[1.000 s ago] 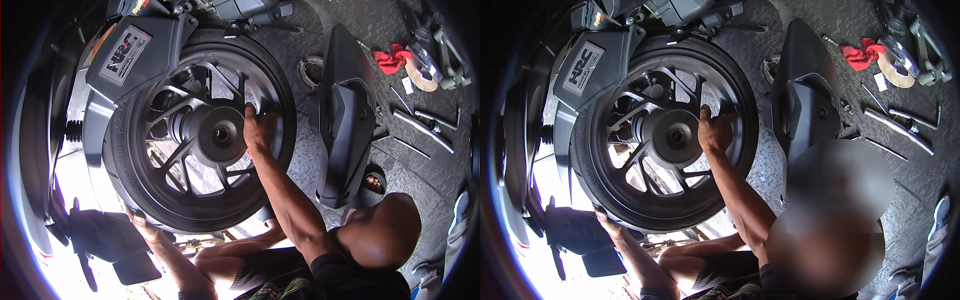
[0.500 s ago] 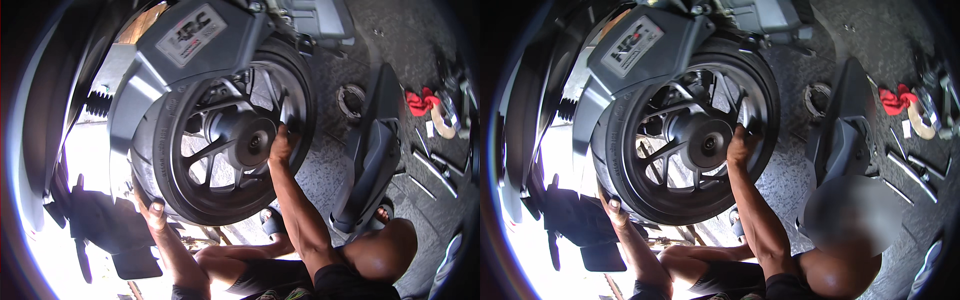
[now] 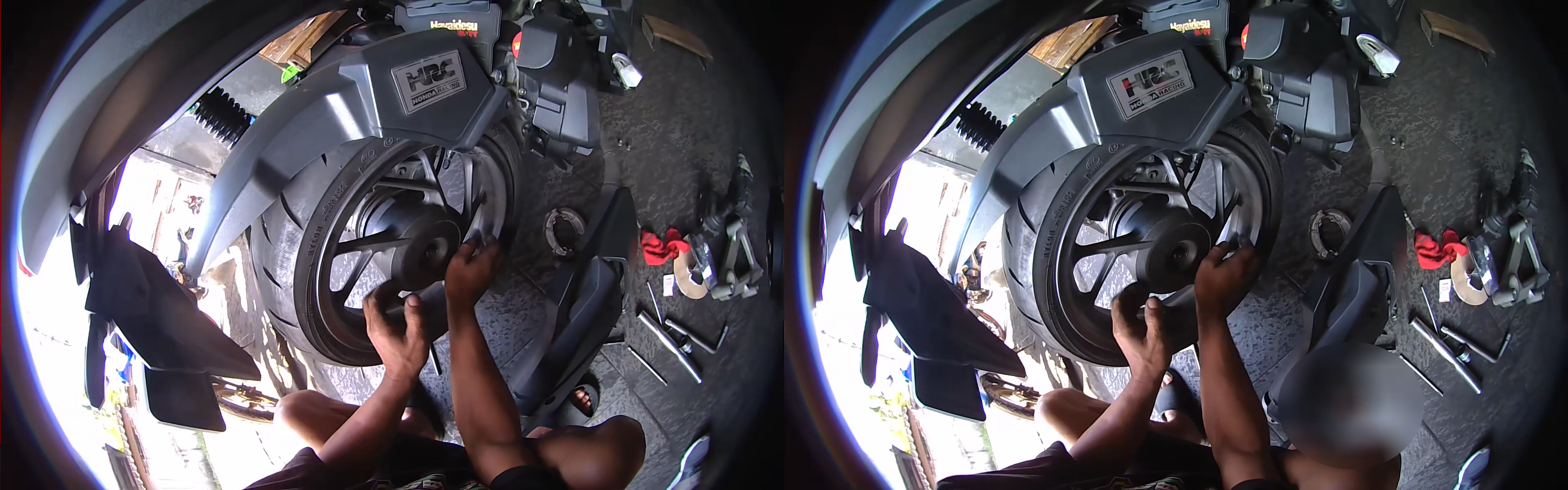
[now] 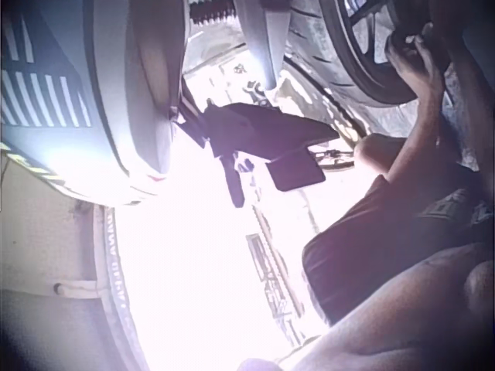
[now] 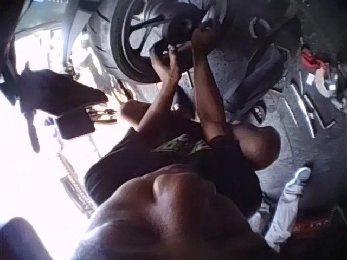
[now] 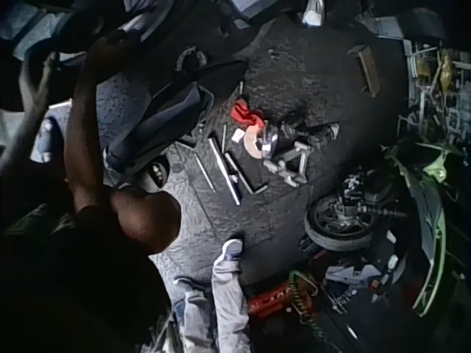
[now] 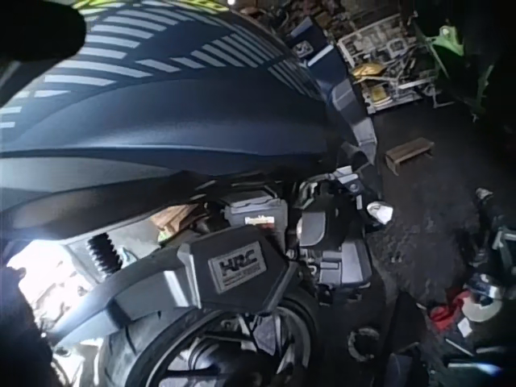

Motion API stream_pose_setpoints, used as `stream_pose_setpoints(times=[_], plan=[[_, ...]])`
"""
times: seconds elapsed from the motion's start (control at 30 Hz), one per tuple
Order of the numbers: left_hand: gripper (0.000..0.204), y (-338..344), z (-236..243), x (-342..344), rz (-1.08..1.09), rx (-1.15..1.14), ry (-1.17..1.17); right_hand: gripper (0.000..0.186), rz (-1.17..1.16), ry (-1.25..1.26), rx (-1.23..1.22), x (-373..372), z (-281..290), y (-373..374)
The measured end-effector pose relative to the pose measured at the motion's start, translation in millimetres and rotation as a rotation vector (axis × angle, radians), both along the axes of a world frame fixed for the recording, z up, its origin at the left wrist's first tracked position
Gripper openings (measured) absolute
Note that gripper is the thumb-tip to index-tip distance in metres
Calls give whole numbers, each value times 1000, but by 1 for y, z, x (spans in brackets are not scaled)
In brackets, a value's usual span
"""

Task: Repairing the rear engine components and reinstalling the rear wheel of a motorcycle.

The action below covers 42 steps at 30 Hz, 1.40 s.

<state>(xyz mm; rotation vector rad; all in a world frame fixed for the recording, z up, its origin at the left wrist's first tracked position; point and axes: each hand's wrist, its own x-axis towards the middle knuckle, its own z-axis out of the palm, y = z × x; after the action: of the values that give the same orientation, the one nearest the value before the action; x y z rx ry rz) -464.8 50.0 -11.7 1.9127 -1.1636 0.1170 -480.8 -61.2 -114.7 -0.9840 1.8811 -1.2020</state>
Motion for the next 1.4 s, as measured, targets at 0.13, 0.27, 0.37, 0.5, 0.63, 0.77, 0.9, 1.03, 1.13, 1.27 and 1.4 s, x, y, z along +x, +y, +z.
stream_pose_setpoints(times=[0.13, 0.27, 0.37, 0.5, 0.63, 0.77, 0.9, 1.03, 1.13, 1.27, 1.4], plan=[[87, -22, 24, 3, 340, 341, 318, 59, 198, -680, 56, -33, -5, -40], [101, -42, 31, 19, 335, 354, 462, 83, 206, -1195, 426, -23, 19, -69], [103, -55, 29, 24, 249, 169, 712, 88, 190, -1220, 368, -16, 35, -70], [81, -53, -20, 60, 143, -99, 466, 93, 171, -1193, 359, -14, 39, -63], [75, -53, -12, 52, 42, -212, 815, 96, 105, -1248, 265, -18, 34, -58], [70, -57, -13, 57, -73, -260, 712, 95, 96, -1327, 274, -14, 33, -60], [69, -54, -15, 68, -96, -236, 686, 94, 145, -1247, 294, -7, 33, -61], [68, -55, -12, 61, -63, -222, 585, 92, 167, -1232, 318, 2, 25, -69], [65, -58, -18, 66, -64, -206, 562, 91, 169, -1273, 292, 5, 18, -72], [65, -56, -36, 85, 39, -258, 392, 88, 149, -1333, 247, 5, 23, -72], [65, -55, -41, 80, -30, -307, 424, 69, 50, -1141, 157, 15, 8, -74]])
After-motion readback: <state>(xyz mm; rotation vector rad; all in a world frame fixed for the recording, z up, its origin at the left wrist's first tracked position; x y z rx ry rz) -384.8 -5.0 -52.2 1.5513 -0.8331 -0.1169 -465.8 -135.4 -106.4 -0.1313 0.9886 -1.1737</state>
